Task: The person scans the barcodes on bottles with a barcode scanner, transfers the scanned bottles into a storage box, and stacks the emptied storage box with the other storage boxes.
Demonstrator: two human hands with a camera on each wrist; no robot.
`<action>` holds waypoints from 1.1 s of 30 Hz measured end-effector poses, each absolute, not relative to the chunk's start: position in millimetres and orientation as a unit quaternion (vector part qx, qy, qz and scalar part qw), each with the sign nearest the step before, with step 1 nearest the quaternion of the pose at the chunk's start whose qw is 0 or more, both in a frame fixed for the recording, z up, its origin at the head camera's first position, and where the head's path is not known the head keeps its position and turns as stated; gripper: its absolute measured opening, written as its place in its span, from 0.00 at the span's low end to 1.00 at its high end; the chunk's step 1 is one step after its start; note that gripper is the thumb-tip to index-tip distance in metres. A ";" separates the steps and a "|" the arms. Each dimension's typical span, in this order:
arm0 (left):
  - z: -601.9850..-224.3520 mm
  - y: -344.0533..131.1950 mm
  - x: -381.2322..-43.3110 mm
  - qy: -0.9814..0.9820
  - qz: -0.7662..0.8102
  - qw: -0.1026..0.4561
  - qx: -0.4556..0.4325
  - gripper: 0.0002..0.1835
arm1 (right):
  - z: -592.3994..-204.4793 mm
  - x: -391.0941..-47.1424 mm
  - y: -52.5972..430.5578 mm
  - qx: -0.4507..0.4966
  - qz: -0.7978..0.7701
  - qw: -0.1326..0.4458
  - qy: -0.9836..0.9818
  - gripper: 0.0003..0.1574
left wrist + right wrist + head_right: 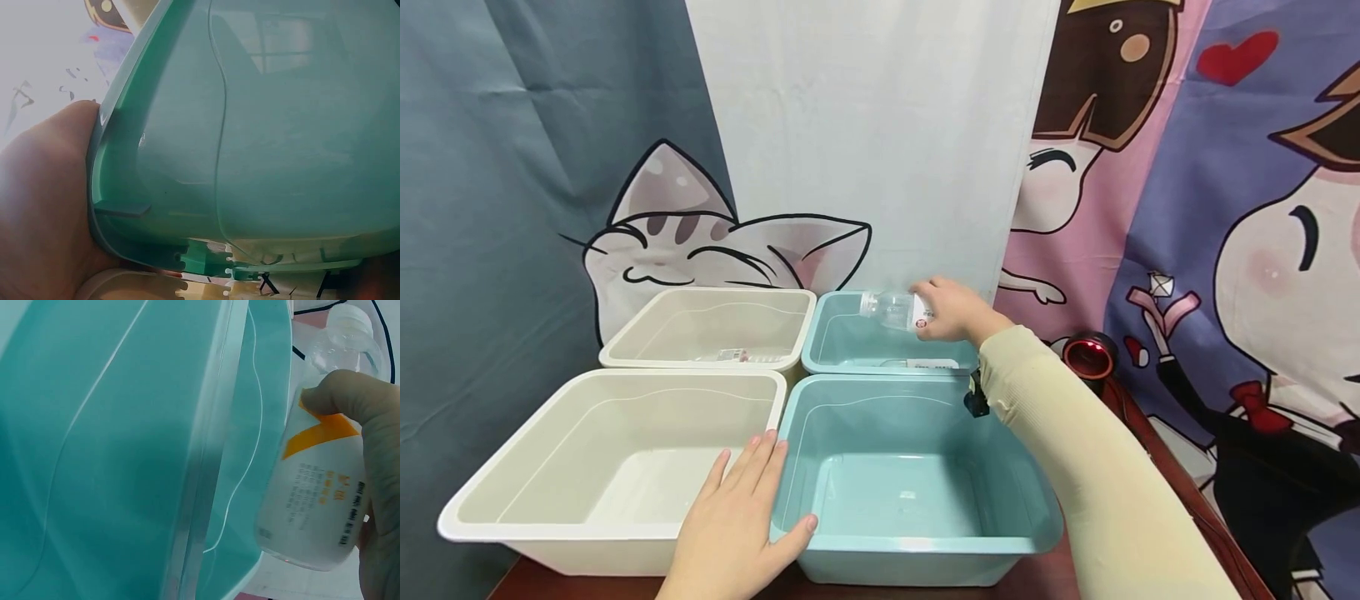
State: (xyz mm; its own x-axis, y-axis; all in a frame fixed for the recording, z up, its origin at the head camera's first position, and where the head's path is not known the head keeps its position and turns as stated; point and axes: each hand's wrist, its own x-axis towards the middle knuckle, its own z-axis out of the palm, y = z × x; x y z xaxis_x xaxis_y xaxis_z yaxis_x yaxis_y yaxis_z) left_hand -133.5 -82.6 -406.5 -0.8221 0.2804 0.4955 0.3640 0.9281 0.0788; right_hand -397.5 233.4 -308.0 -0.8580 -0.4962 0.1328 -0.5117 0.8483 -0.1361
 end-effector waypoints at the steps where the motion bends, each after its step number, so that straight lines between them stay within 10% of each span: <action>1: -406.3 -82.6 -133.4 -0.951 -0.084 0.245 -0.169 0.47 | -308.1 -397.2 232.8 0.263 0.087 0.042 -0.960 0.49; 24: -405.4 -80.7 -131.3 -0.953 -0.090 0.236 -0.169 0.47 | -305.6 -375.4 258.2 0.255 0.177 0.011 -0.951 0.47; 33: -403.4 -84.2 -130.1 -0.964 -0.094 0.181 -0.169 0.65 | -303.4 -319.3 302.7 0.186 0.238 0.022 -0.953 0.57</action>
